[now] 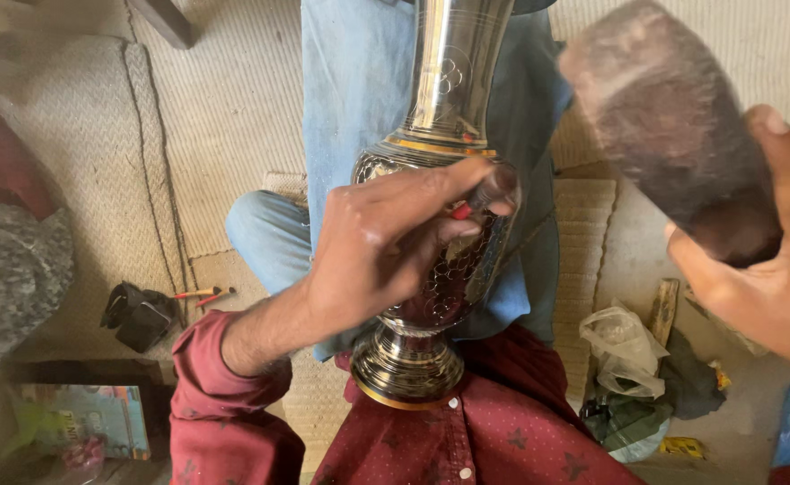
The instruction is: The person sits on the floor with a brass vase held between their legs and, using a small punch held in one hand and a wooden mallet in the other, repeatedly strikes the punch to chase a decorative pattern into the vase surface, repositioning the punch across the patterned area.
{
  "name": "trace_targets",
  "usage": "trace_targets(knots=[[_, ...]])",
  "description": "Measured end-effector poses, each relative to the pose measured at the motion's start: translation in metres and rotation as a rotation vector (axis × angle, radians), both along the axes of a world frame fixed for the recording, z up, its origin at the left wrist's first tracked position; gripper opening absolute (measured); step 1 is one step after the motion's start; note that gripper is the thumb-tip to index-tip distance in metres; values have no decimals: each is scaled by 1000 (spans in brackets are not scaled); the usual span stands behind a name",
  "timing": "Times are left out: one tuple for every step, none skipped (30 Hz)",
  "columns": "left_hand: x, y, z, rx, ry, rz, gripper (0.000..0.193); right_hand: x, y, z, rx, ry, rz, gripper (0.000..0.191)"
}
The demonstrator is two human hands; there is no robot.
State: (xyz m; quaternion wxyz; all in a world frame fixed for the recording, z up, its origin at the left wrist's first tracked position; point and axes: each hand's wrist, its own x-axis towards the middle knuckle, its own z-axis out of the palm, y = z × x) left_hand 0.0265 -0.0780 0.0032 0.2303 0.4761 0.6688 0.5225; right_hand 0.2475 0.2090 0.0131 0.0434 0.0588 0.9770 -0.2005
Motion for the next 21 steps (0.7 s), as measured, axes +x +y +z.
trace_targets(knots=[[2, 0, -2, 26, -29, 37, 51, -9, 2, 5, 13, -51, 29, 85], [5, 0, -4, 53, -58, 74, 49, -16, 3, 10, 27, -102, 58, 87], [8, 1, -6, 86, -105, 105, 47, -23, 2, 14, 40, -152, 86, 88], [10, 0, -8, 90, -155, 140, 46, -30, 1, 17, 40, -133, 91, 89], [13, -1, -9, 95, -206, 175, 44, -36, 0, 20, 39, -114, 96, 89], [17, -4, -9, 66, -264, 216, 43, -41, 1, 22, 29, -105, 107, 89], [20, -6, -9, 38, -324, 253, 42, -46, 4, 24, 9, -96, 105, 88], [22, -6, -10, 44, -316, 263, 43, -49, 7, 24, -19, -94, 100, 87], [24, -6, -11, 50, -309, 275, 43, -51, 12, 25, -45, -98, 105, 87], [25, -6, -11, 58, -298, 285, 44, -52, 15, 22, -63, -106, 99, 86], [24, -6, -11, 60, -266, 280, 43, -51, 19, 21, -84, -123, 90, 85], [23, -5, -12, 60, -234, 276, 42, -49, 21, 17, -101, -147, 87, 84], [21, -4, -12, 62, -203, 272, 40, -46, 22, 16, -126, -153, 68, 84], [19, -3, -12, 88, -182, 225, 42, -42, 20, 13, -149, -147, 47, 83], [16, -2, -12, 113, -164, 178, 43, -37, 18, 12, -180, -138, 21, 83], [12, -1, -12, 137, -145, 133, 45, -32, 16, 12, -209, -119, -11, 82], [7, 0, -11, 112, -113, 90, 45, -28, 12, 11, -239, -98, -46, 81], [3, 0, -10, 88, -81, 49, 46, -24, 7, 12, -257, -64, -85, 81], [0, 2, -10, 67, -48, 9, 47, -19, 0, 11, -264, -52, -132, 82], [-4, 4, -9, 48, -14, -32, 47, -16, -6, 10, -271, -41, -181, 84], [-8, 5, -8, 30, 18, -71, 48, -13, -10, 10, -278, -29, -231, 85]])
